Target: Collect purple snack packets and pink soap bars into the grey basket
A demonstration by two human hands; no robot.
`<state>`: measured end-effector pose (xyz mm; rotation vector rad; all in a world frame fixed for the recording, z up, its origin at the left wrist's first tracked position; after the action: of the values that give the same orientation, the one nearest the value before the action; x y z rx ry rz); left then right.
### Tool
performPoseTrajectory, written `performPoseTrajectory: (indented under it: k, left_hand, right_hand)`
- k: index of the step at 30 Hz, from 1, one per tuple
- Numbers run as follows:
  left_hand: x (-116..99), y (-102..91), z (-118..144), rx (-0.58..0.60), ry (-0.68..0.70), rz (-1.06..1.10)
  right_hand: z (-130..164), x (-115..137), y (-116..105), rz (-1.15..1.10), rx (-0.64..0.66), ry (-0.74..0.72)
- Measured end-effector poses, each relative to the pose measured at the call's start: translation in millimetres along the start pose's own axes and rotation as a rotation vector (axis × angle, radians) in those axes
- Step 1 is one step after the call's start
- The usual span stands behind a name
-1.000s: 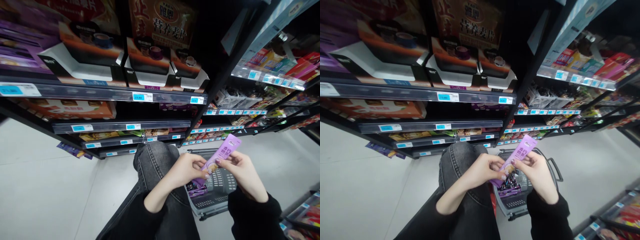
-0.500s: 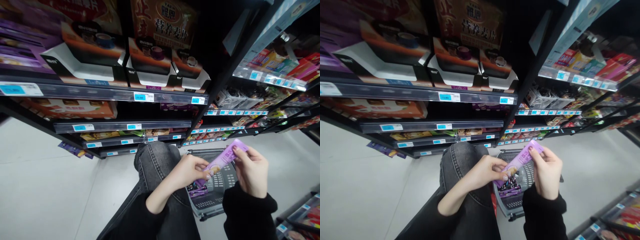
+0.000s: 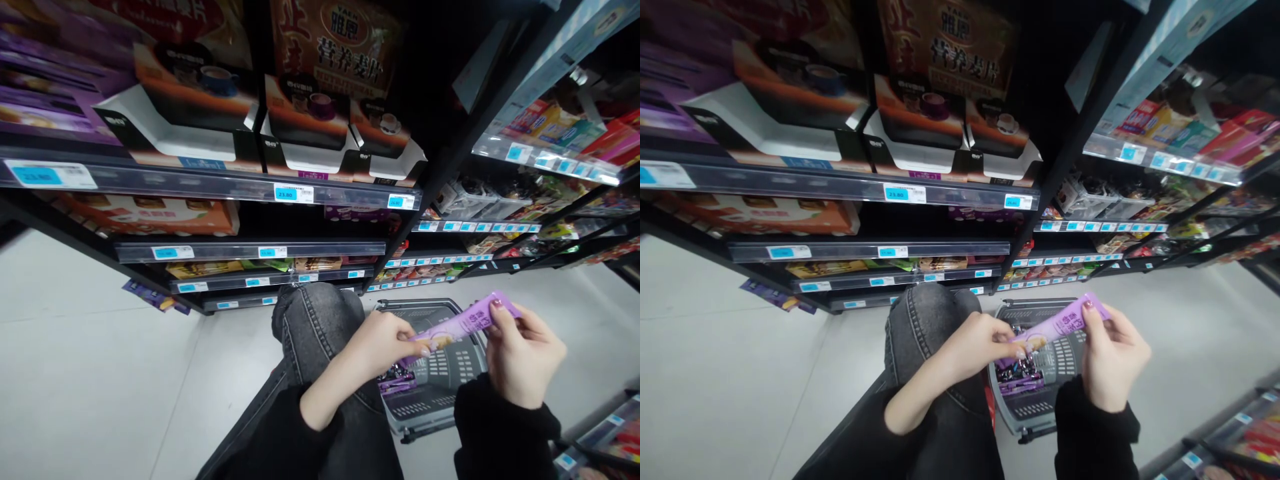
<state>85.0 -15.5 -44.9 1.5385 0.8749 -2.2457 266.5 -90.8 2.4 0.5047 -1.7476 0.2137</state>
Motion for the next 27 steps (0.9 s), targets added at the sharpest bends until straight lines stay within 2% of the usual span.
performPoseTrajectory:
  k: [4, 7, 9, 12, 14, 16, 19, 23, 25, 27]
  left_hand:
    - [4, -6.7, -2, -0.106, -0.043, -0.106]
    - [7, -12.1, -3, -0.137, -0.046, -0.066]
    - [8, -13.1, -4, -0.086, -0.022, 0.062]
    - [7, -10.3, -5, 0.053, -0.006, 0.315]
    - [7, -8.7, -5, 0.061, -0.023, 0.366]
    - [7, -7.4, -6, 0.012, -0.044, 0.306]
    - [10, -7.4, -8, -0.084, -0.068, 0.104]
    - [18, -10.3, -11, -0.174, -0.057, -0.182]
    - [19, -11.3, -12, -0.207, -0.041, -0.261]
    - [17, -10.7, -13, -0.208, -0.037, -0.318]
  right_hand:
    - [1, 1, -15, 0.118, 0.023, -0.095]
    - [4, 5, -26, 0.208, 0.028, -0.158]
    - [2, 9, -35, 0.24, 0.024, -0.183]
    - [-5, 12, -52, 0.295, 0.019, -0.192]
    - [-10, 13, -64, 0.335, 0.041, -0.187]
    - [-12, 14, -74, 0.367, 0.08, -0.174]
    - [-12, 10, -88, 0.386, 0.163, -0.106]
    - [-14, -19, -110, 0.503, 0.4, 0.113]
    - [-12, -50, -125, 0.702, 0.535, 0.167]
    - [-5, -93, -138, 0.942, 0.682, 0.182]
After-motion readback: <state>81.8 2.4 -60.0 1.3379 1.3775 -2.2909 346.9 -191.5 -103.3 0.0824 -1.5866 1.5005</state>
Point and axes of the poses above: each hand's wrist, its own z-axis away from the middle knuckle, its own y-axis out of the palm, x = y × z, the point moved 3 cm from there along -z, towards the middle knuckle, and after that the axes turned 9 degrees about -z, right-handed, at the moved point
